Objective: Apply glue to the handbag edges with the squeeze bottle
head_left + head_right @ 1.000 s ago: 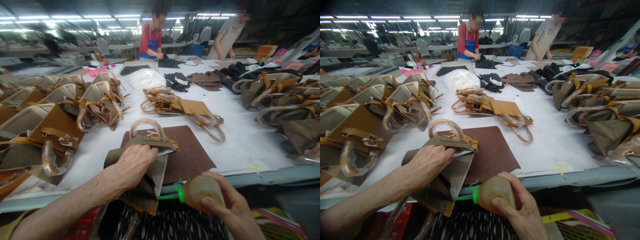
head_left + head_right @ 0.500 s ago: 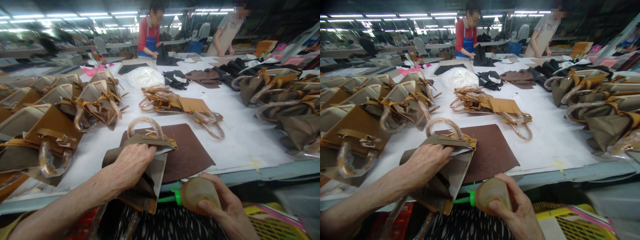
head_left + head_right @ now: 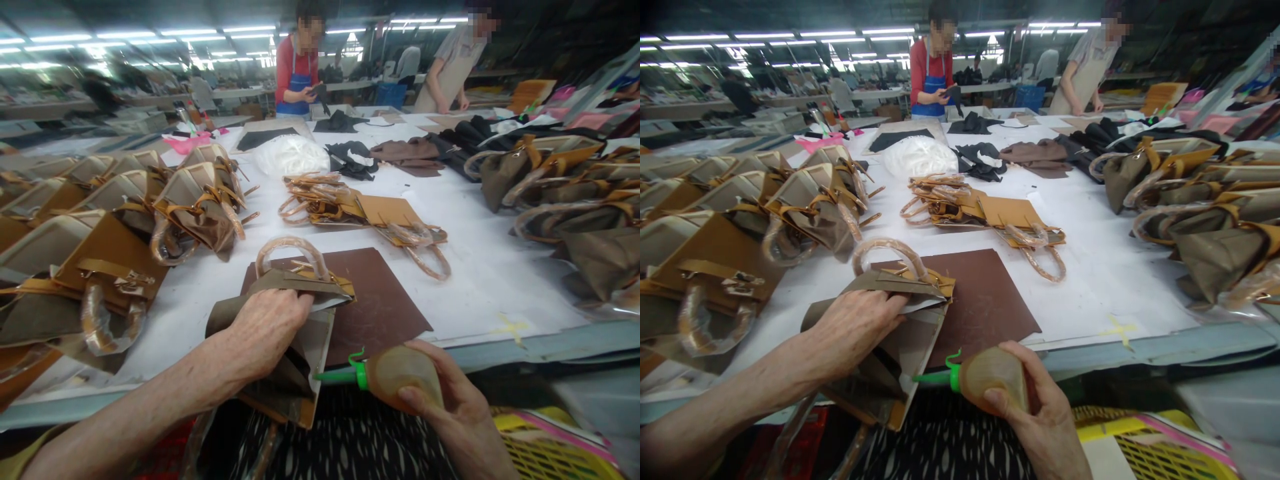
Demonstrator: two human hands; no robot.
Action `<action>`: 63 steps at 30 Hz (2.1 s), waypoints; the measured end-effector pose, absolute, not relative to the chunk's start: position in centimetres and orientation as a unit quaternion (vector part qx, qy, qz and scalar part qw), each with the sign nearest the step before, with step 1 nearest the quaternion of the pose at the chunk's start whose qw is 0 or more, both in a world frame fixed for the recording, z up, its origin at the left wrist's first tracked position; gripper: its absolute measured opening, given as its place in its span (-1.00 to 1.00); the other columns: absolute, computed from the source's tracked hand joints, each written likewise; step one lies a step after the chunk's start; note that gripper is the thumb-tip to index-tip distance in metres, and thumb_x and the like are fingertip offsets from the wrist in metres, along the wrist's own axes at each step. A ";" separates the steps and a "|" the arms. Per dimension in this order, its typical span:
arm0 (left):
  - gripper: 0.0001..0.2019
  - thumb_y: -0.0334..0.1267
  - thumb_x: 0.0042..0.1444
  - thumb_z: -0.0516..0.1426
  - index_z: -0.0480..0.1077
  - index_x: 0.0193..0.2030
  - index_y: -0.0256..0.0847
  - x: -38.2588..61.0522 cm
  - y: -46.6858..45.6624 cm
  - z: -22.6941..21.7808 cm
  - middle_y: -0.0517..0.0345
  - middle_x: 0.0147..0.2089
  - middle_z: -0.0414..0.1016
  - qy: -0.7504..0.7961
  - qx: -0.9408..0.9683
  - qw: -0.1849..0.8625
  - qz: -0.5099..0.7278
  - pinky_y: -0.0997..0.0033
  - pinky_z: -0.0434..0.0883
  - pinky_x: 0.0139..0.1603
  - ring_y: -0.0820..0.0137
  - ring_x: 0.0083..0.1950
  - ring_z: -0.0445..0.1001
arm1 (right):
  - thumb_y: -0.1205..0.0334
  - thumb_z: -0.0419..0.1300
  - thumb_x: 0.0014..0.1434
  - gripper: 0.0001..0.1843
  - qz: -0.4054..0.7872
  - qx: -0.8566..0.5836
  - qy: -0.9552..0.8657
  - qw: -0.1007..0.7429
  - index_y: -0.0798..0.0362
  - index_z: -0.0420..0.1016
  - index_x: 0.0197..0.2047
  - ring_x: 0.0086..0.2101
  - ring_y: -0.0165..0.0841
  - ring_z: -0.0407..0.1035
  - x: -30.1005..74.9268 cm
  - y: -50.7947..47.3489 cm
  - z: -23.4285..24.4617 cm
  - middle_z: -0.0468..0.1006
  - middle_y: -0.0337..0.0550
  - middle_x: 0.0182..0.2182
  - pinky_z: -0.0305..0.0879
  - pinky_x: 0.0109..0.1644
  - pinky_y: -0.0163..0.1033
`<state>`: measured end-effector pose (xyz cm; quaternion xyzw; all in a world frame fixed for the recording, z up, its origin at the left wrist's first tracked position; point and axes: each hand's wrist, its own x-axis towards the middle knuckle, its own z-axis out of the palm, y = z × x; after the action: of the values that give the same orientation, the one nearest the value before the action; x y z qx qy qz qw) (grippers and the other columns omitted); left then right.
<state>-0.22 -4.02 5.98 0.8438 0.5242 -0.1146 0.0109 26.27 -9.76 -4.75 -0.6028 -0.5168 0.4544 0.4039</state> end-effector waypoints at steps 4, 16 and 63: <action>-0.87 -0.39 0.08 0.03 0.28 -0.20 -0.24 -0.3 -3.9 5.9 0.03 -0.35 0.43 0.526 0.842 0.022 -0.118 0.32 0.37 -0.34 0.25 -0.31 0.45 | 0.04 0.35 -0.15 -0.51 0.510 -0.579 -0.500 0.392 -0.10 0.41 -0.10 -0.23 -0.23 0.43 26.7 -10.5 -4.5 0.54 -0.26 -0.21 0.39 -0.26 -0.39; -0.87 -0.42 0.06 0.02 0.29 -0.23 -0.24 -0.3 -4.1 5.8 0.03 -0.37 0.43 0.520 0.846 0.031 -0.110 0.25 0.39 -0.37 0.20 -0.33 0.45 | -0.05 0.26 -0.02 -0.49 0.428 -0.609 -0.537 0.396 -0.06 0.30 -0.03 -0.12 -0.19 0.31 26.2 -6.9 -5.3 0.40 -0.19 -0.11 0.21 0.00 -0.17; -0.91 -0.36 0.10 0.03 0.31 -0.25 -0.28 -0.3 -3.7 5.7 -0.01 -0.41 0.43 0.495 0.863 -0.027 -0.097 0.31 0.39 -0.40 0.23 -0.37 0.46 | -0.09 0.27 -0.09 -0.50 0.681 -0.595 -0.213 0.370 0.06 0.37 -0.16 -0.53 -0.30 0.35 23.6 -13.2 -3.3 0.49 -0.17 -0.50 0.18 -0.59 -0.36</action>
<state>-0.34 -3.75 5.70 0.8634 0.4945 -0.0966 -0.0266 23.64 -13.21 -3.30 -0.5947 -0.2127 0.6815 0.3698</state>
